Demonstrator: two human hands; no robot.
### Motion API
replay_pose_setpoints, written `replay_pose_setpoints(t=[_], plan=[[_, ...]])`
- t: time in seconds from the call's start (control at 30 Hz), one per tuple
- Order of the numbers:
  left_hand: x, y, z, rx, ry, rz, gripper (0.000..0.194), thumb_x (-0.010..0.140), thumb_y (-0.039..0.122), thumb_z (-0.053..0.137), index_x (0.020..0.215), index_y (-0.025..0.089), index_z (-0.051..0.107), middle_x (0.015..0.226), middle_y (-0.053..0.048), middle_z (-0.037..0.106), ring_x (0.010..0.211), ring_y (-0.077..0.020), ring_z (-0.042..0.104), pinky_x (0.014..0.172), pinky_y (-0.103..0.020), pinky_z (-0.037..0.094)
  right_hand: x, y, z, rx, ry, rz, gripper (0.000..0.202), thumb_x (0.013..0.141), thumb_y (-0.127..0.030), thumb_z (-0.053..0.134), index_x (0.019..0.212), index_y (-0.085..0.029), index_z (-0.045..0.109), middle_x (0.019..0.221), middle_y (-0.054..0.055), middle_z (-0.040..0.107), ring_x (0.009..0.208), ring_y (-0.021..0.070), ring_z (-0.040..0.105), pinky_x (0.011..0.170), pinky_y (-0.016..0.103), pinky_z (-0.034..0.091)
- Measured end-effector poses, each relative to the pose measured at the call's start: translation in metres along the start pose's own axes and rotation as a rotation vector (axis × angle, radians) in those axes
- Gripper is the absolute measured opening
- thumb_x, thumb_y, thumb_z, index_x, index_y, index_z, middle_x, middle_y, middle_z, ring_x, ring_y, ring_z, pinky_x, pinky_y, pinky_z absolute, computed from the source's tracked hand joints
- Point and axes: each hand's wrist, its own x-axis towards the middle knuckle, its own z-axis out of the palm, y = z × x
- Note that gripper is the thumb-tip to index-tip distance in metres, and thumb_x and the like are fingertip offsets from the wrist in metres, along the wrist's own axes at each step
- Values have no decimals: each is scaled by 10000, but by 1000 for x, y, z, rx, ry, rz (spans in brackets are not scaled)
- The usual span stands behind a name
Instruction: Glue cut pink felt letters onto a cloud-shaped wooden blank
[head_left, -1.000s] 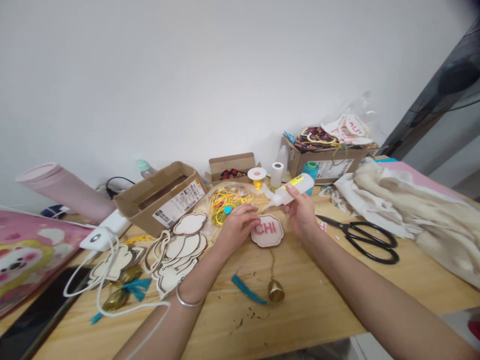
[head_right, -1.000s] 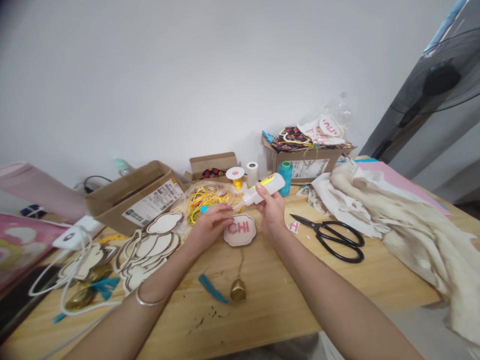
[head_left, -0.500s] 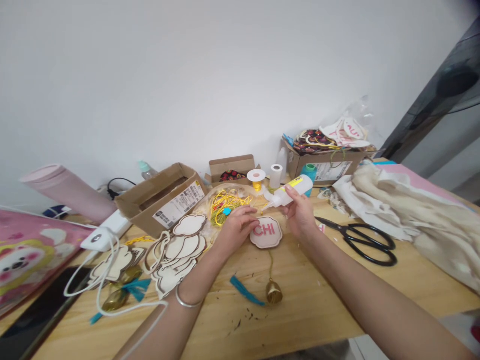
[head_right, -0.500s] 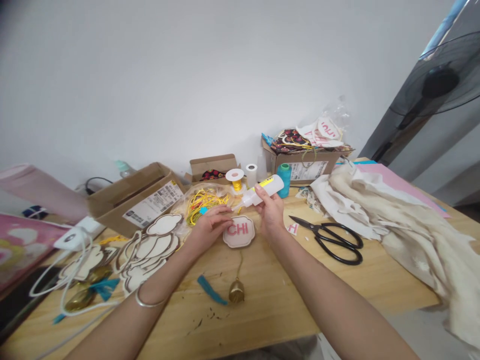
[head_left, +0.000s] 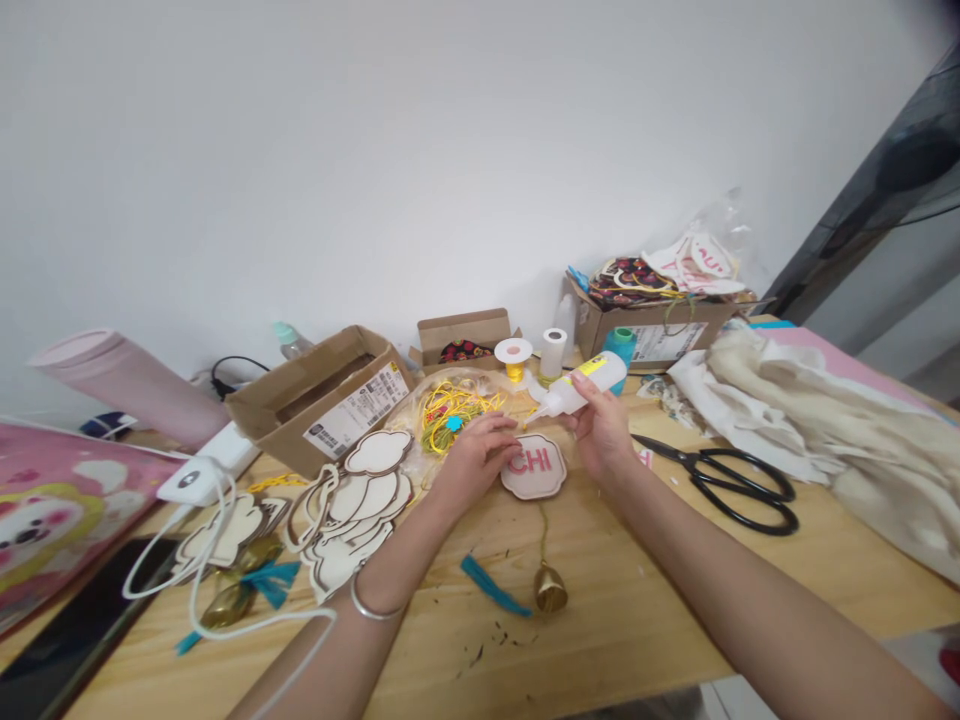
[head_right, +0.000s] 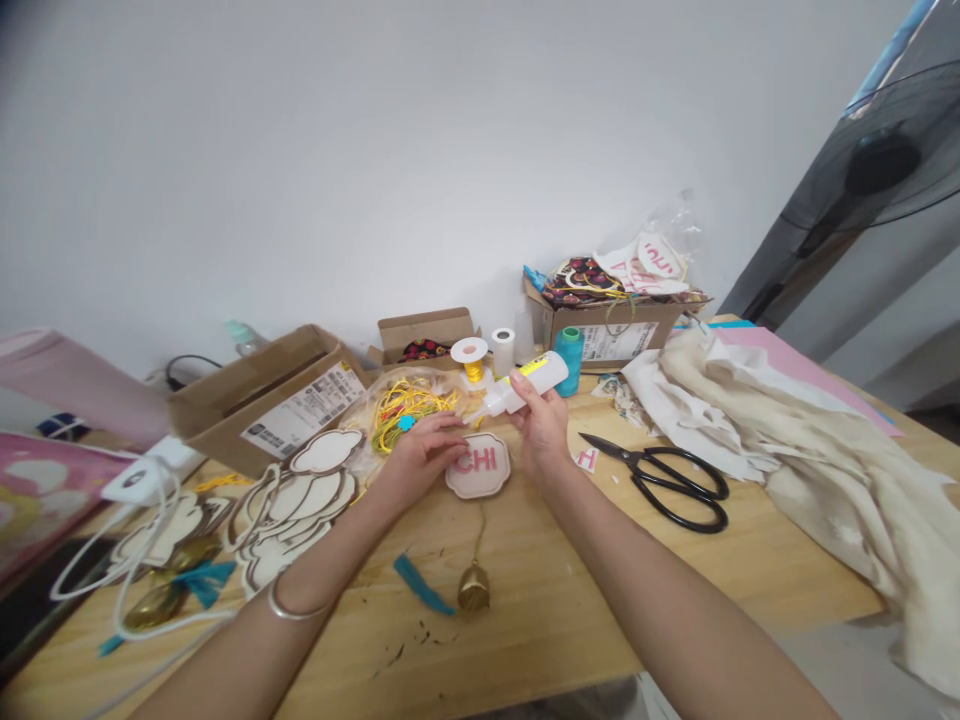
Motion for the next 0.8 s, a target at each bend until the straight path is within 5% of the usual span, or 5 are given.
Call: replay_pose_setpoints(t=[0.8], plan=[[4, 2, 6, -69, -11, -35, 143, 806, 208, 546, 816, 198, 688, 931, -49, 672, 866, -164, 601, 812, -335, 469, 1, -1, -1, 23, 8, 24, 312, 556, -296, 759, 793, -178, 594, 694, -25, 669, 607, 114, 617, 489, 191, 506]])
